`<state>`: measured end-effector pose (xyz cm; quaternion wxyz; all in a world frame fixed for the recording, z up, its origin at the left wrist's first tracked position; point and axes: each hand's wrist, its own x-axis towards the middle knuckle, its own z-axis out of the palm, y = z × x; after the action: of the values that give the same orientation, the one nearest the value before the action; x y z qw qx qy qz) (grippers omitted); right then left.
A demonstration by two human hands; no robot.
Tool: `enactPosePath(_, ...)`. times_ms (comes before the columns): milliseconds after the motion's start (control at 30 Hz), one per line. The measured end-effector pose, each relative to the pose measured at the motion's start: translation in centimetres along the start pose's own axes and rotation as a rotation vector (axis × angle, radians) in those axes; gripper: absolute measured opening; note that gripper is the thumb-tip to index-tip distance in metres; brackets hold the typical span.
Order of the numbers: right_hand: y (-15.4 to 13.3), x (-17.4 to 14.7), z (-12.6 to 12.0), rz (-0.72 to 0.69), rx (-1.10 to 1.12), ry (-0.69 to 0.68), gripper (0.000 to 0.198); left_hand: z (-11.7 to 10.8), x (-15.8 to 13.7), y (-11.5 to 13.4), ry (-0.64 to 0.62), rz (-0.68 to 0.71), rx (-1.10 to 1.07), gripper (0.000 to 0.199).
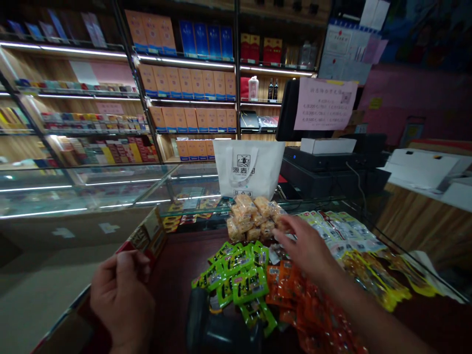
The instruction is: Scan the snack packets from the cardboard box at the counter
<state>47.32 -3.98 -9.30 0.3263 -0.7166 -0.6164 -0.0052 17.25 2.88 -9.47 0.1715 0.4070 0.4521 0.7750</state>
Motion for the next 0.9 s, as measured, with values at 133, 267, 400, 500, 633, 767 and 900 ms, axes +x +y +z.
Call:
enactPosePath(133,5.0,9.1,0.1,0.175,-0.168,0.044,0.046,0.2,0.1,0.2,0.026,-0.161,-0.092,0.016)
enactPosePath(267,7.5,14.6,2.5,0.374,-0.287,0.013,0.050,0.3,0.2,-0.5,0.017,-0.199,-0.109,0.016)
enactPosePath(400,8.9,17.7,4.6,0.537,-0.359,-0.017,0.043,0.0,0.3,-1.5,-0.011,-0.213,-0.083,0.017)
enactPosePath(500,9.7,19.0,5.6,0.610,-0.391,-0.046,0.042,-0.3,0.5,-2.4,-0.011,-0.198,-0.096,0.021)
enactPosePath(633,10.6,19.6,6.3,0.660,-0.409,-0.082,0.042,-0.6,0.6,-3.4,-0.021,-0.211,-0.103,0.026)
enactPosePath(767,11.0,19.5,6.4,0.671,-0.396,-0.087,0.041,-0.7,0.5,-3.6,-0.051,-0.235,-0.110,0.028)
enactPosePath(900,10.4,19.9,4.8,0.631,-0.341,-0.046,0.035,-0.8,0.6,-3.5,-0.047,-0.257,-0.117,0.030)
